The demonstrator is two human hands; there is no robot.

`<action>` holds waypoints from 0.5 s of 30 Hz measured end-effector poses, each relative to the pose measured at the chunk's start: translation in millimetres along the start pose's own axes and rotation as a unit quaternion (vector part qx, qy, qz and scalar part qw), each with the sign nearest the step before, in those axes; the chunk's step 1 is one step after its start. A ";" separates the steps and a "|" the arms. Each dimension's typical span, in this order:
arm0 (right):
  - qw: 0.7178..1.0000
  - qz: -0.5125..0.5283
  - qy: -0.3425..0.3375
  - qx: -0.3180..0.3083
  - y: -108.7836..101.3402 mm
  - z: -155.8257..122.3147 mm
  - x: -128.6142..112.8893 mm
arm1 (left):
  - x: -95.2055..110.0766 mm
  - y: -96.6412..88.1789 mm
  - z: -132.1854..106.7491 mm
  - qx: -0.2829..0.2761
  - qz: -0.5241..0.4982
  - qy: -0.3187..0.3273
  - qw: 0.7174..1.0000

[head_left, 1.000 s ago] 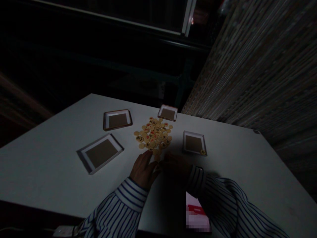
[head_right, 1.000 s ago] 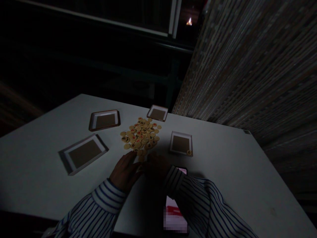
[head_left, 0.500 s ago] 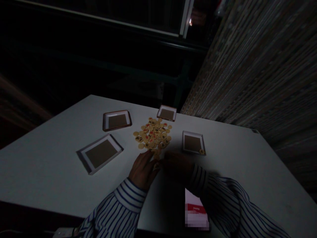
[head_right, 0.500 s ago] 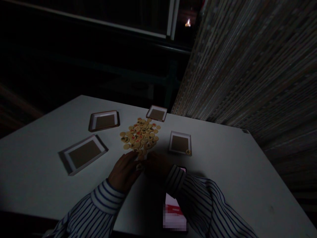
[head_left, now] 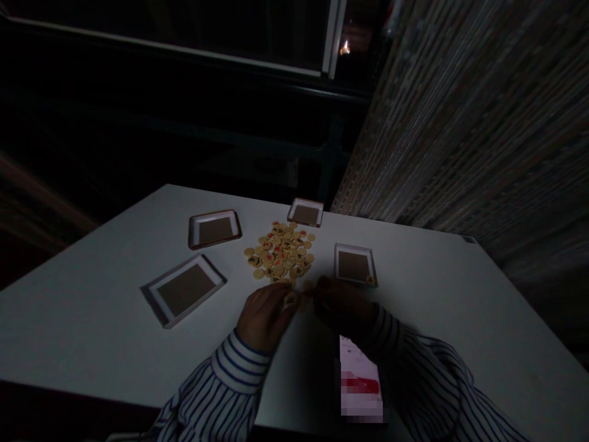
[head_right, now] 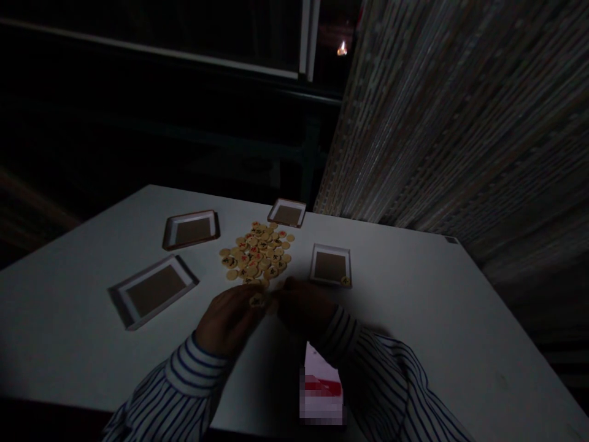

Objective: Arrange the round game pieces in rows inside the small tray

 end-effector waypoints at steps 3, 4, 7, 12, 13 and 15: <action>0.999 0.019 0.014 0.021 -5.1 -5.6 8.7 | 3.4 -2.6 8.7 0.006 0.004 -0.009 1.000; 0.999 0.026 0.018 0.030 -6.9 -7.5 11.9 | 4.7 -3.1 12.1 0.009 0.004 -0.011 1.000; 0.997 0.048 0.030 0.048 -10.4 -13.8 22.6 | 7.8 -2.0 22.0 0.013 -0.003 -0.025 1.000; 0.991 0.084 0.038 0.096 -13.5 -26.1 41.4 | 7.6 8.0 32.5 -0.002 -0.022 -0.065 0.998; 0.990 0.089 0.036 0.104 -13.5 -28.3 44.7 | 7.1 10.0 33.6 -0.005 -0.027 -0.074 0.997; 0.988 0.100 0.041 0.114 -12.8 -31.8 51.2 | 6.2 13.1 35.3 -0.008 -0.036 -0.093 0.995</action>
Point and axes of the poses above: each hand's wrist, its own z-axis towards the middle knuckle, its own y-axis out of the palm, x = y × z, the point moved 7 cm from there along z, towards the middle knuckle, and after that the axes turned 14 degrees about y, right-handed, at the moved point
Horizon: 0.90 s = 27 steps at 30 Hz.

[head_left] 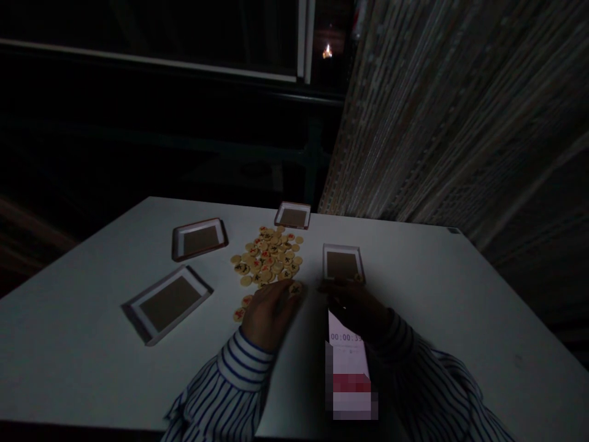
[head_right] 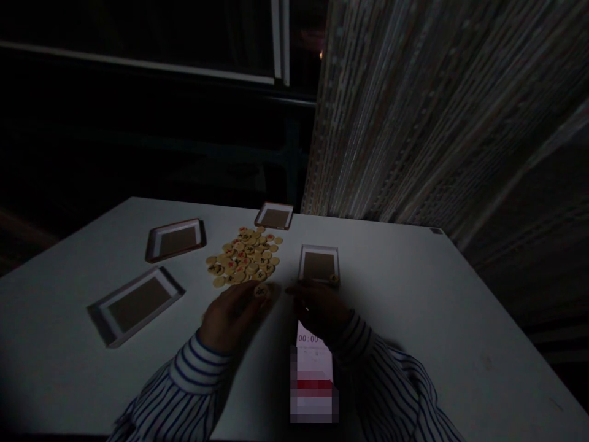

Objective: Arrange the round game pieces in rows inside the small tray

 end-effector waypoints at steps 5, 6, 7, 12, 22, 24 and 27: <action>0.999 0.015 0.030 0.022 -4.5 -3.0 12.7 | -1.0 6.5 3.7 -0.010 -0.031 -0.047 0.998; 0.999 0.018 0.040 0.029 -6.3 -3.5 14.7 | -1.2 8.0 4.5 -0.013 -0.039 -0.055 0.998; 0.998 0.021 0.049 0.035 -8.4 -4.0 16.6 | -1.5 9.7 5.4 -0.016 -0.047 -0.063 0.997; 0.994 0.052 0.070 0.072 -19.8 -8.4 26.8 | -3.3 17.8 10.3 -0.018 -0.090 -0.100 0.991; 0.970 0.136 0.089 0.179 -31.5 -17.8 59.8 | -2.7 30.0 21.2 0.008 -0.196 -0.165 0.967; 0.967 0.145 0.099 0.185 -31.9 -18.9 63.4 | -2.2 32.5 23.7 0.015 -0.223 -0.175 0.959; 0.964 0.156 0.106 0.188 -31.9 -20.2 66.6 | -1.4 35.7 27.7 0.028 -0.257 -0.192 0.947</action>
Point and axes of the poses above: each hand's wrist, its own z-axis towards the middle knuckle, its own y-axis out of the palm, x = y × z, the point moved 7 cm from there along z, towards the middle knuckle, and after that the axes turned 14 degrees about y, right-handed, at the moved point
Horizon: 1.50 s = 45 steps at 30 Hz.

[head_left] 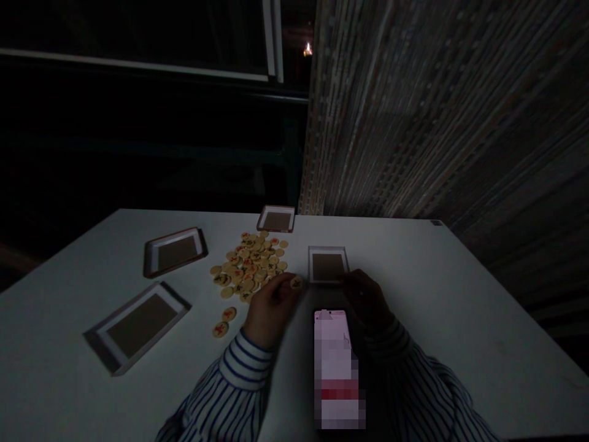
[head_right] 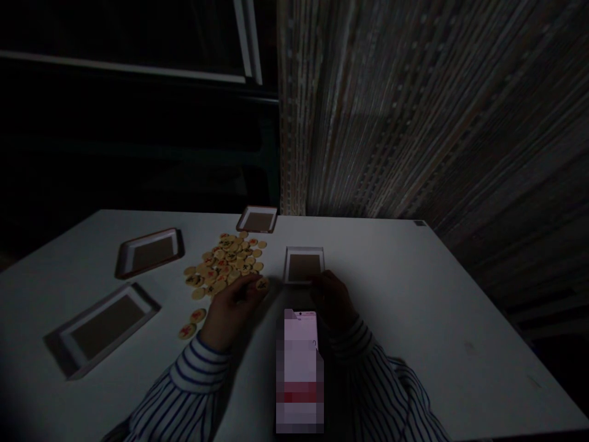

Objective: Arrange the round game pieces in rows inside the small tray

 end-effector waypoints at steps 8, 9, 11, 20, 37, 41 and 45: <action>1.000 0.000 0.008 0.020 -4.1 -0.9 6.4 | -2.3 13.3 8.5 -0.008 -0.050 -0.028 0.998; 1.000 0.000 0.008 0.022 -4.9 -0.9 7.2 | -3.1 15.4 9.1 -0.013 -0.055 -0.033 0.998; 1.000 0.002 0.006 0.026 -6.6 -1.1 8.3 | -3.4 18.8 10.4 -0.016 -0.067 -0.037 0.997; 0.999 -0.006 0.019 0.039 -10.6 -0.5 10.3 | 0.8 30.8 17.5 -0.025 -0.075 -0.022 0.997; 0.997 -0.017 0.021 0.067 -18.2 2.2 9.0 | 3.4 52.9 34.2 -0.020 -0.093 -0.022 0.995; 0.997 -0.013 0.021 0.073 -19.1 2.5 9.1 | 0.8 58.6 31.6 -0.025 -0.099 -0.032 0.994; 0.997 -0.016 0.023 0.067 -17.9 2.5 9.8 | -5.3 62.4 29.0 -0.014 -0.120 -0.042 0.992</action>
Point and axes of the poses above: each hand's wrist, its own z-axis towards the middle knuckle, its own y-axis out of the palm, x = y × z, the point moved 7 cm from there along z, towards the middle knuckle, and after that the axes turned 14 degrees about y, right-handed, at the moved point
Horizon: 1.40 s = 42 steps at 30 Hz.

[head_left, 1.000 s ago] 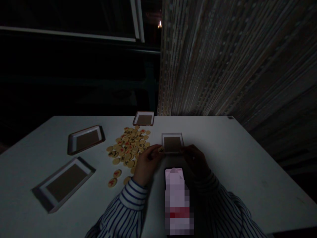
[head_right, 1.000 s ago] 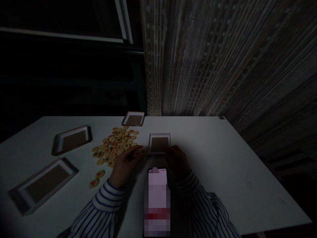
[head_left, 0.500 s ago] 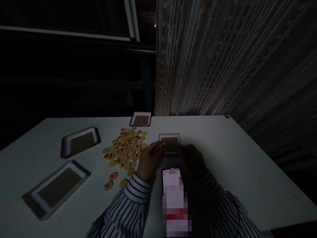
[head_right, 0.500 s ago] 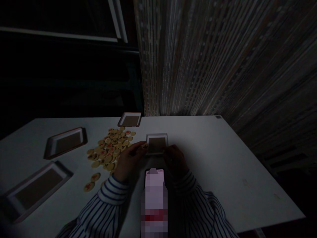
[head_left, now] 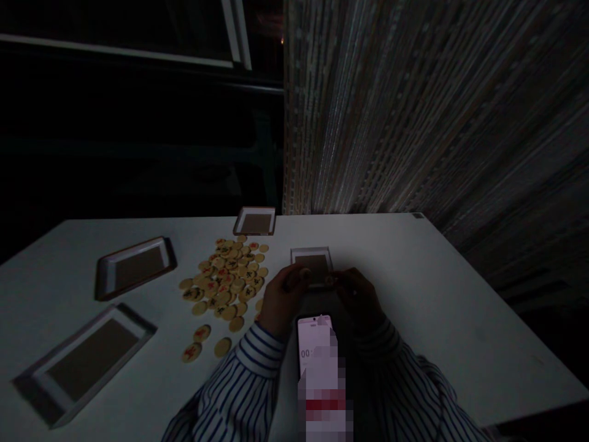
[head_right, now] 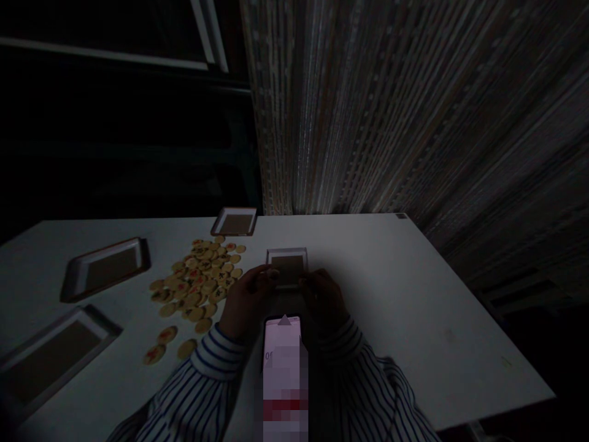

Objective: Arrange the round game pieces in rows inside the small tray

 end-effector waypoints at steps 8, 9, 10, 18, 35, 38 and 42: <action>1.000 -0.009 0.000 -0.019 5.4 -0.7 2.9 | -8.8 6.6 -2.4 -0.025 0.006 0.000 1.000; 1.000 -0.008 -0.002 -0.021 6.6 -1.0 3.9 | -8.9 7.1 -2.6 -0.029 0.011 0.003 0.999; 1.000 -0.008 -0.004 -0.023 7.8 -1.3 4.8 | -9.2 7.9 -2.8 -0.035 0.011 0.007 0.999; 0.999 -0.021 -0.012 -0.025 10.8 -1.7 5.3 | -12.7 12.1 -6.6 -0.059 -0.009 0.002 0.998; 0.998 0.014 -0.032 -0.046 16.4 -3.7 -8.8 | -8.1 18.1 -7.0 -0.095 0.002 0.034 0.995; 0.999 0.015 -0.029 -0.042 16.4 -3.6 -8.8 | -8.4 17.0 -7.3 -0.087 -0.001 0.038 0.995; 0.998 0.027 -0.039 -0.045 17.5 -4.0 -9.1 | -6.2 19.5 -7.7 -0.105 -0.013 0.034 0.994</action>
Point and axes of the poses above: each hand's wrist, its own z-axis towards the middle knuckle, its own y-axis out of the palm, x = y × z, the point moved 7 cm from there along z, towards the middle knuckle, and after that the axes turned 14 degrees about y, right-handed, at the moved point
